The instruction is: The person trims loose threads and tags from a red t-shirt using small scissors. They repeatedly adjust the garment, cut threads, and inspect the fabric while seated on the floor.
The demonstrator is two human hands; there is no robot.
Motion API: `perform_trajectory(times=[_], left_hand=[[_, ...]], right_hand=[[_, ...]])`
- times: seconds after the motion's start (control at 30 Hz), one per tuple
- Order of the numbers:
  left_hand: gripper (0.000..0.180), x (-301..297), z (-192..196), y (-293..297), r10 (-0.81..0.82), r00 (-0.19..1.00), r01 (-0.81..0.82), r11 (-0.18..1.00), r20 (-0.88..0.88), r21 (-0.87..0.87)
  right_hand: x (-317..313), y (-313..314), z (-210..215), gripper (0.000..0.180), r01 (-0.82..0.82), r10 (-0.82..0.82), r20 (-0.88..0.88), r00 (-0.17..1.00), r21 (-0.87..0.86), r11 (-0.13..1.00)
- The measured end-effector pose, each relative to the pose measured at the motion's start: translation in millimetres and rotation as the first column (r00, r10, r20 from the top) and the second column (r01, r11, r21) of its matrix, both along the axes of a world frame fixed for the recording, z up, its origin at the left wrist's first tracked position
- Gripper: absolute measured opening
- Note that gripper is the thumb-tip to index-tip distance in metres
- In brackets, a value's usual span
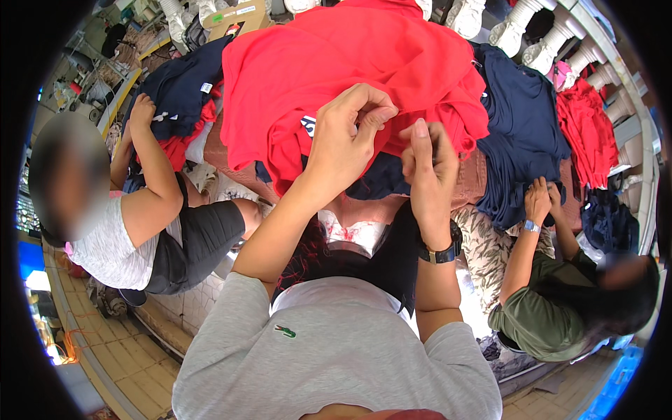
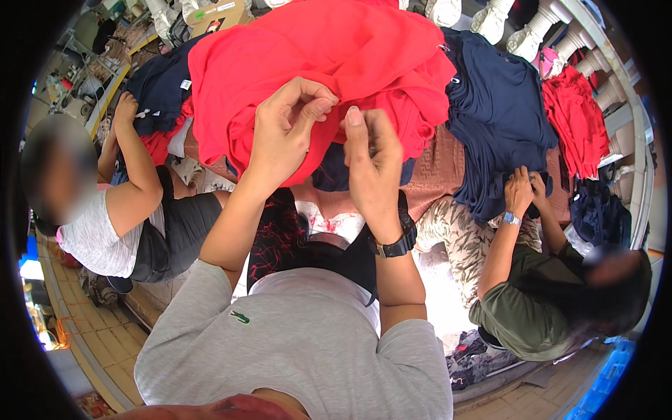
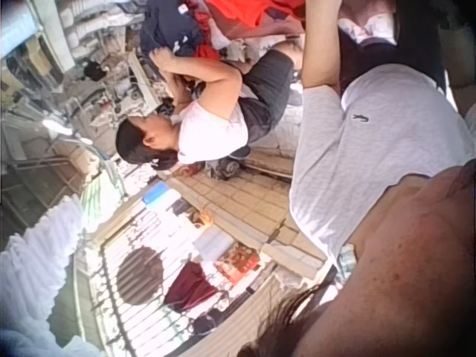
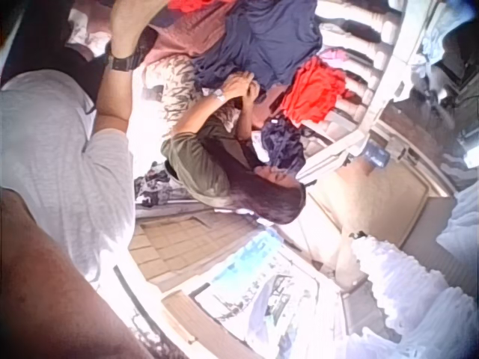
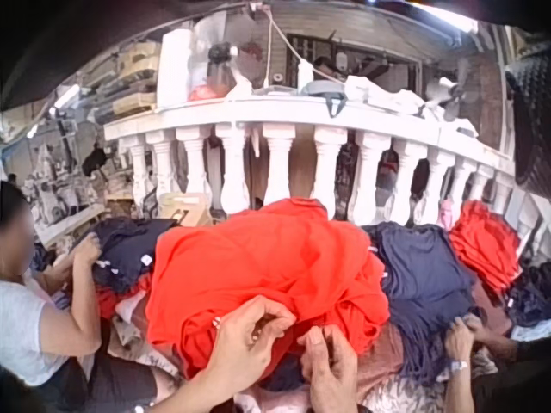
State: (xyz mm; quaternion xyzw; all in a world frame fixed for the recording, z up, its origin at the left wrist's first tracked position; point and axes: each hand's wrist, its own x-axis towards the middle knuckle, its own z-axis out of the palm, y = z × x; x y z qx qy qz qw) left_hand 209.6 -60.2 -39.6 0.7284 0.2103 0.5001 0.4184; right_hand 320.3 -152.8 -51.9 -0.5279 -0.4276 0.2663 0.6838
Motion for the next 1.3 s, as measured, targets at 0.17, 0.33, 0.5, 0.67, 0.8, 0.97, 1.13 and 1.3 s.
perform_trajectory(times=[0.17, 0.33, 0.5, 0.67, 0.8, 0.97, 1.13, 1.3], left_hand=[[0.006, -3, 2, -5, 0.018, 0.999, -0.015, 0.999, -0.051, 0.048], [0.004, -3, 2, -8, -0.009, 0.999, 0.01, 0.999, -0.038, 0.039], [0.003, -5, -4, -4, 0.037, 0.999, -0.033, 0.992, -0.031, 0.125], [0.01, -68, 21, -20, -0.052, 0.86, 0.203, 0.948, -0.507, 0.247], [0.022, -52, 18, -22, 0.15, 0.946, -0.124, 0.986, -0.288, 0.107], [0.026, -20, 0, -5, 0.323, 0.938, -0.285, 0.924, -0.121, 0.255], [0.018, -16, -4, 3, 0.279, 0.958, -0.247, 0.925, -0.073, 0.288], [0.014, -19, -20, 17, 0.073, 0.997, -0.075, 0.994, 0.031, 0.077]], right_hand=[[-4, 0, -3, 0.046, -0.246, 0.2, -0.325, 0.924, -0.109, 0.963], [-5, 4, 2, 0.042, -0.232, 0.19, -0.301, 0.935, -0.108, 0.967], [-2, 14, -1, 0.045, -0.288, 0.254, -0.344, 0.904, -0.05, 0.956], [12, -5, -1, 0.052, -0.109, 0.097, -0.231, 0.968, -0.036, 0.993], [-6, 5, 7, 0.04, 0.145, -0.141, 0.069, 0.988, -0.058, 0.988], [-8, 32, 3, 0.031, 0.151, -0.151, 0.038, 0.988, 0.016, 0.988], [-2, 35, 2, 0.025, 0.007, -0.007, -0.068, 0.998, -0.003, 1.0], [5, 32, 3, 0.027, -0.184, 0.187, -0.195, 0.963, 0.033, 0.982]])
